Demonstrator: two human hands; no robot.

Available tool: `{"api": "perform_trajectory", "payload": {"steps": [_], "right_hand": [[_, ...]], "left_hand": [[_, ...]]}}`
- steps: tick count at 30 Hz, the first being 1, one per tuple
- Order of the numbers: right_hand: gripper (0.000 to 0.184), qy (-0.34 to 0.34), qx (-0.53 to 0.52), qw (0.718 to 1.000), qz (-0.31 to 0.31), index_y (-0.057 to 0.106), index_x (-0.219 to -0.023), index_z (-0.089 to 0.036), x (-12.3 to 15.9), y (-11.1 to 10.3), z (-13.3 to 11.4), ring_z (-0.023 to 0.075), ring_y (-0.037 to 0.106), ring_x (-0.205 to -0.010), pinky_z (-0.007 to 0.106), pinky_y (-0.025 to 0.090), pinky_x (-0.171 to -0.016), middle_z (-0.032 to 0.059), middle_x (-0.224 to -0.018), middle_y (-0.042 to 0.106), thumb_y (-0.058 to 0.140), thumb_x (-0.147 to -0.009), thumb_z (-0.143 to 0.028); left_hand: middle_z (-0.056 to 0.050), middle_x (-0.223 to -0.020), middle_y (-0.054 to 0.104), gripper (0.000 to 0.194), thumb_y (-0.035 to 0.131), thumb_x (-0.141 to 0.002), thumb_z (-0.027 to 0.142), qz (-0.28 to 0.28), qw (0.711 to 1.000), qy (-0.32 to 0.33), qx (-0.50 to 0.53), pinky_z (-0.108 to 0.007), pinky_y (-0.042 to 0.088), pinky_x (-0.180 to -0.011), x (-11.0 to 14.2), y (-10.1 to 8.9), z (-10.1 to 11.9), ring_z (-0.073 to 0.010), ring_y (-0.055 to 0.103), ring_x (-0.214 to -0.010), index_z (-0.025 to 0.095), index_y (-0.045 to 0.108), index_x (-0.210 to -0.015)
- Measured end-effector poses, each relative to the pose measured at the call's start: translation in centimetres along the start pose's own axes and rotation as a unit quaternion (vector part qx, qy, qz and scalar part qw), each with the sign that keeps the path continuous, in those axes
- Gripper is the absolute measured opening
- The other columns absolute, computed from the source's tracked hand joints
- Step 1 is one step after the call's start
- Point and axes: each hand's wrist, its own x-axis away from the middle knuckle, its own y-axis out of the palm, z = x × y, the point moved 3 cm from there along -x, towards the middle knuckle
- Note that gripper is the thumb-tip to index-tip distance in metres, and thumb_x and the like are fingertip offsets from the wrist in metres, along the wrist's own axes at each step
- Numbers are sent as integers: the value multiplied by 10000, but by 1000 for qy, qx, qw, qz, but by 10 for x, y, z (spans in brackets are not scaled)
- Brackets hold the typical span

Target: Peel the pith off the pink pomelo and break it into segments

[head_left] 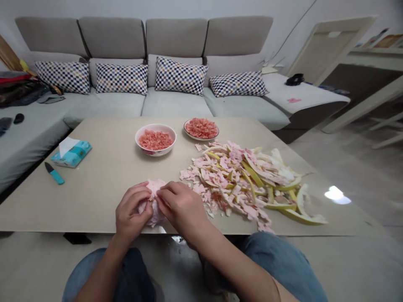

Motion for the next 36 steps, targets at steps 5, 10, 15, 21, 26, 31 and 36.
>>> {"api": "perform_trajectory", "payload": {"steps": [5,10,15,21,26,31,36], "right_hand": [[124,-24,88,994,60,643,-707,-183,-5,6,-13,179,572,-662,300,330,-523,30,-711,648,665,-817,-130],[171,34,10,990,138,617,-680,-184,1,19,1,168,567,-645,275,382,-584,39,-678,634,540,-808,-101],[94,233,-243,932,134,643,-736,-186,23,27,61,158,621,-644,249,459,-618,27,-715,676,559,-781,-184],[160,341,-167,917,121,561,-686,-215,37,0,118,160,532,-580,265,366,-584,-17,-599,574,509,-829,-265],[268,348,9,937,18,555,-689,-211,35,-9,129,175,520,-596,284,267,-563,35,-636,612,448,-931,-252],[205,325,34,943,-57,676,-900,-166,40,1,117,214,642,-743,279,319,-602,102,-808,725,490,-882,-83],[184,259,-110,958,-61,719,-881,-193,36,7,75,191,676,-765,265,426,-663,65,-857,754,548,-945,-218]], "left_hand": [[-36,-965,692,218,618,-816,30,7,1000,1,-16,-340,560,-920,-3,-1,2,-206,682,-1073,201,647,-947],[-33,-946,690,251,612,-787,5,16,1000,17,-15,-357,565,-920,-2,0,3,-218,689,-1070,197,643,-946],[-26,-940,675,246,592,-782,-3,34,999,-23,12,-383,570,-905,1,-2,-5,-228,698,-1055,197,643,-916],[-24,-939,671,212,601,-797,24,25,999,-31,27,-403,571,-901,1,-1,-10,-240,694,-1068,201,649,-905],[-33,-967,661,198,606,-817,43,15,998,-50,36,-414,566,-909,2,-1,-10,-244,685,-1080,204,652,-923],[-45,-1004,662,230,617,-820,39,-12,1000,-11,10,-416,545,-945,3,-3,-2,-247,661,-1119,204,639,-978],[-66,-1065,643,253,640,-828,100,-43,999,19,-22,-424,527,-976,3,2,7,-254,628,-1153,207,606,-1056]]}}
